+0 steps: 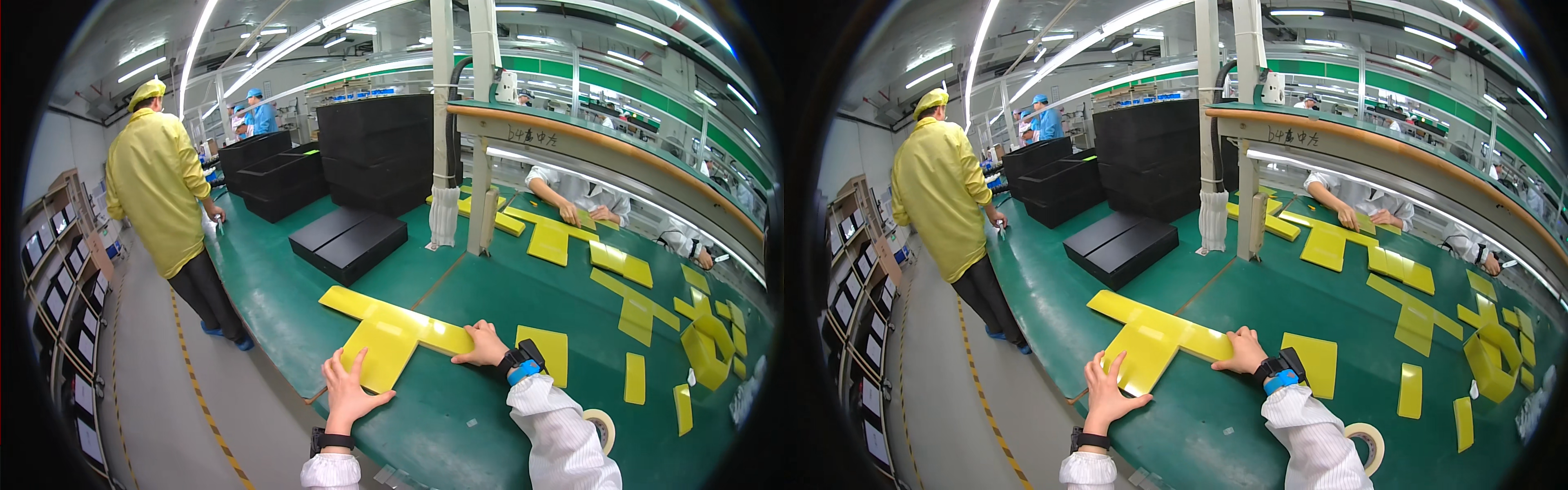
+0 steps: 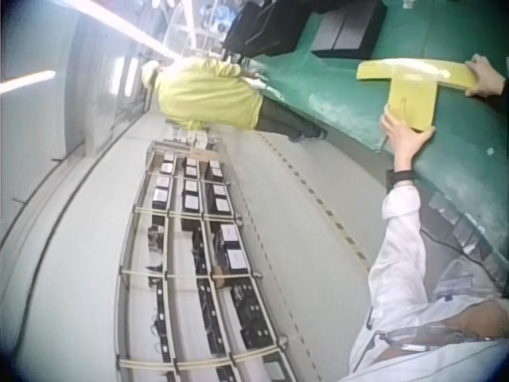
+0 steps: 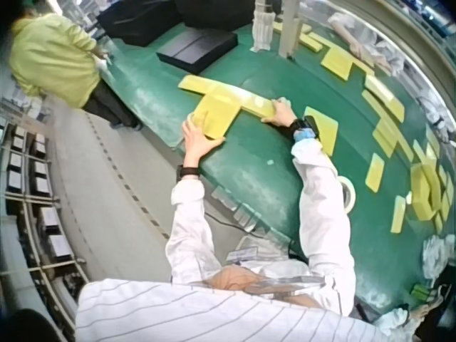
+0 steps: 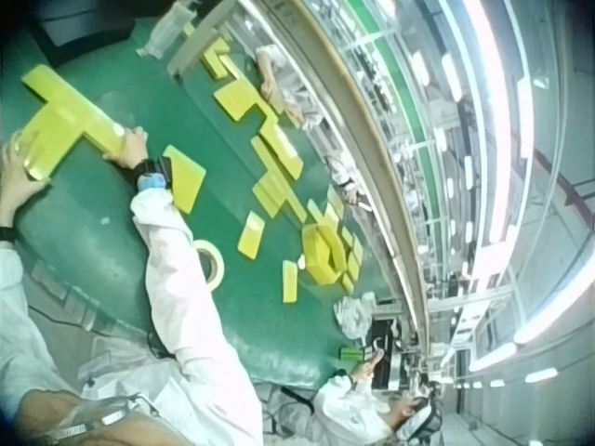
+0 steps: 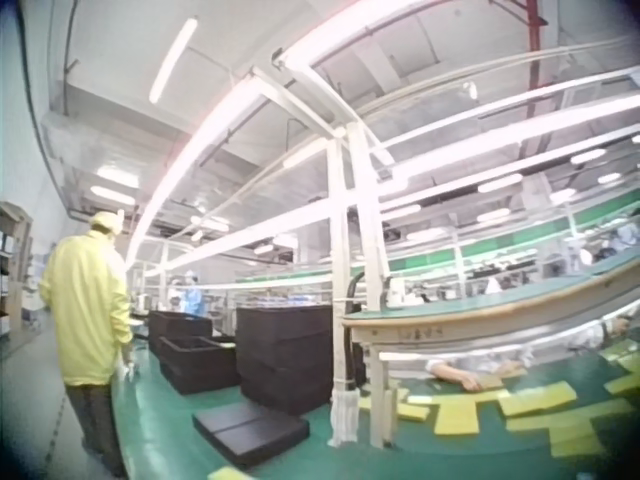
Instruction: The recorder applies adhesive tape to yellow plastic parts and transparent sheets at a manufacturing workstation.
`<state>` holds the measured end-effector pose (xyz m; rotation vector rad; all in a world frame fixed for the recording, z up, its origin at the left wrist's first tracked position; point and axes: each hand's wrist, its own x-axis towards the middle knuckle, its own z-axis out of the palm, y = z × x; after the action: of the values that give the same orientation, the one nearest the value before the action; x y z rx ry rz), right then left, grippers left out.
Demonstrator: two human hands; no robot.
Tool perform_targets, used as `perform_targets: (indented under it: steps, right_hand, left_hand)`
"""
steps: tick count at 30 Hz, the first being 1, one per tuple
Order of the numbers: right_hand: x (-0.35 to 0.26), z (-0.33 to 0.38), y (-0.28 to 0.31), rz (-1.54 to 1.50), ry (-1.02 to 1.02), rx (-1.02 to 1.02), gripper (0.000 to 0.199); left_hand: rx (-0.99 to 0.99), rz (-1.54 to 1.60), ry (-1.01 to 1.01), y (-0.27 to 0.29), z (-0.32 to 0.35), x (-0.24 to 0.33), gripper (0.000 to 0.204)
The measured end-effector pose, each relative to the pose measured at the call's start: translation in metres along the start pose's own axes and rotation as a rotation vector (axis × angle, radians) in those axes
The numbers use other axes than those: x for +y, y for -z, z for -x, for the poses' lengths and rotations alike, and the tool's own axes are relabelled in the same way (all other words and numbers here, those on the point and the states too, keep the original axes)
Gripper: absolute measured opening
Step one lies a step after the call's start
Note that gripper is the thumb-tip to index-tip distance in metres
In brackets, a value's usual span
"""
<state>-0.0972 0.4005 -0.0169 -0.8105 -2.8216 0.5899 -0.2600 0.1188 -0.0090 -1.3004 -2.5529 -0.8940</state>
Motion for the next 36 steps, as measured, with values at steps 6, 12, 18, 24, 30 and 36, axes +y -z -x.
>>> perform_targets:
  steps: [6, 12, 18, 24, 30, 36]
  right_hand:
    - [-0.009, 0.001, -0.004, 0.090, -0.041, 0.053, 0.078]
    - [-0.020, 0.007, -0.009, 0.101, -0.043, 0.071, 0.072]
    - [-0.019, 0.010, -0.015, 0.108, -0.068, 0.128, 0.070]
    - [-0.011, 0.024, -0.004, 0.102, -0.075, 0.039, 0.098]
    - [0.061, 0.082, 0.064, 0.247, -0.017, -0.168, 0.128]
    - [0.123, 0.153, 0.050, 0.320, 0.129, -0.088, 0.089]
  left_hand:
    - [0.015, -0.071, -0.059, -0.001, -0.005, 0.000, 0.092]
    - [-0.021, -0.004, -0.018, 0.001, -0.003, 0.000, 0.090]
    - [-0.039, -0.049, -0.048, -0.001, -0.002, 0.003, 0.092]
    - [-0.074, -0.060, -0.021, -0.005, -0.001, -0.001, 0.098]
    - [0.126, 0.201, -0.052, -0.022, -0.006, -0.038, 0.076]
    - [0.129, 0.373, -0.005, -0.018, -0.008, -0.034, 0.055]
